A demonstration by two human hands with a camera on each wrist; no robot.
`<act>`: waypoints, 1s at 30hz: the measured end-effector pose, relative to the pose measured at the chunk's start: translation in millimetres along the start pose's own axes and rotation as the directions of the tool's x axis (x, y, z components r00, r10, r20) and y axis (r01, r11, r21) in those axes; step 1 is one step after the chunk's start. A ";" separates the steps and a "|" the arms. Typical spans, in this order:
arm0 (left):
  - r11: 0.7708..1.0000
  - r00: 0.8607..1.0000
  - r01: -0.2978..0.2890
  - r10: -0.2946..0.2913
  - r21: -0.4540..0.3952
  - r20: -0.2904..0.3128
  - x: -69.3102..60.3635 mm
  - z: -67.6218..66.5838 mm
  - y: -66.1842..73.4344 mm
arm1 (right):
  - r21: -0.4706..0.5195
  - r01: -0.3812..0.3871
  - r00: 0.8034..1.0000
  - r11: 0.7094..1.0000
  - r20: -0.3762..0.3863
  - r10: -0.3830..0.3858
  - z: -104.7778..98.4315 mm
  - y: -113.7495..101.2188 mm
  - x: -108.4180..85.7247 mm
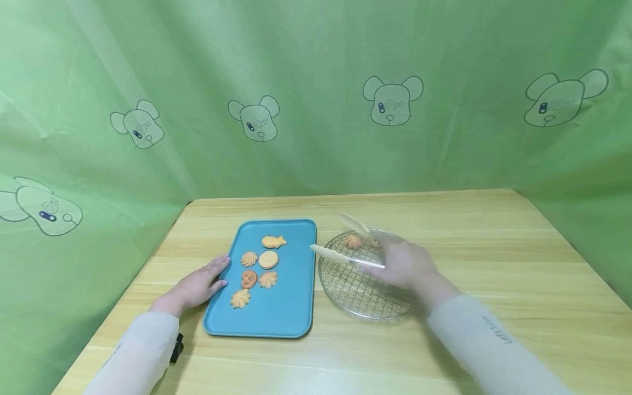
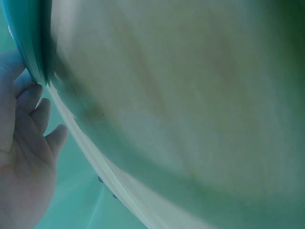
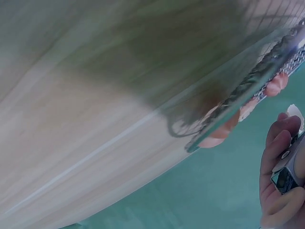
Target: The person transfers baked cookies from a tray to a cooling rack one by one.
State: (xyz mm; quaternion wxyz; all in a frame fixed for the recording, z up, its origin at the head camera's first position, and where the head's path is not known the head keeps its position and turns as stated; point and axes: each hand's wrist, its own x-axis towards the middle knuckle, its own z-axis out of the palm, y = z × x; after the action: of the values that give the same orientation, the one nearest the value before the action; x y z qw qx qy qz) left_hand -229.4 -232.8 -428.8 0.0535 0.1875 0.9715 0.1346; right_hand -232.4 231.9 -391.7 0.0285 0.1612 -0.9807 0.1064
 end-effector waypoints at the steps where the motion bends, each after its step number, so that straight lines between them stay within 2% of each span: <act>1: 1.000 1.000 0.000 0.000 -0.001 0.000 0.0 0.1 0.1 | -0.002 0.007 1.000 1.000 -0.002 -0.007 0.6 -1.6 0.3; 11: 1.000 1.000 -0.009 0.009 -0.002 -0.006 -0.5 -0.1 1.4 | -0.035 0.063 0.998 0.997 -0.006 -0.064 5.8 -19.9 5.0; 16: 1.000 1.000 -0.009 0.009 -0.001 -0.008 -0.3 0.2 0.7 | -0.031 0.085 0.996 0.996 0.022 -0.084 11.0 -30.9 6.5; 22: 1.000 1.000 -0.011 0.011 -0.002 -0.011 -0.1 1.5 -0.8 | -0.008 0.136 0.990 0.991 0.037 -0.135 14.9 -46.4 5.6; 30: 1.000 1.000 -0.007 0.007 0.008 -0.009 0.5 3.0 -3.1 | -0.031 0.183 0.982 0.983 0.049 -0.182 17.2 -65.6 3.7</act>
State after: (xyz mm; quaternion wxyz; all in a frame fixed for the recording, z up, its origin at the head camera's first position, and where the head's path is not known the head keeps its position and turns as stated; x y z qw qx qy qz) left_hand -230.4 -234.6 -432.5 0.0479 0.1906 0.9716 0.1318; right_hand -215.1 166.3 -395.0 0.0184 0.2523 -0.9640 0.0823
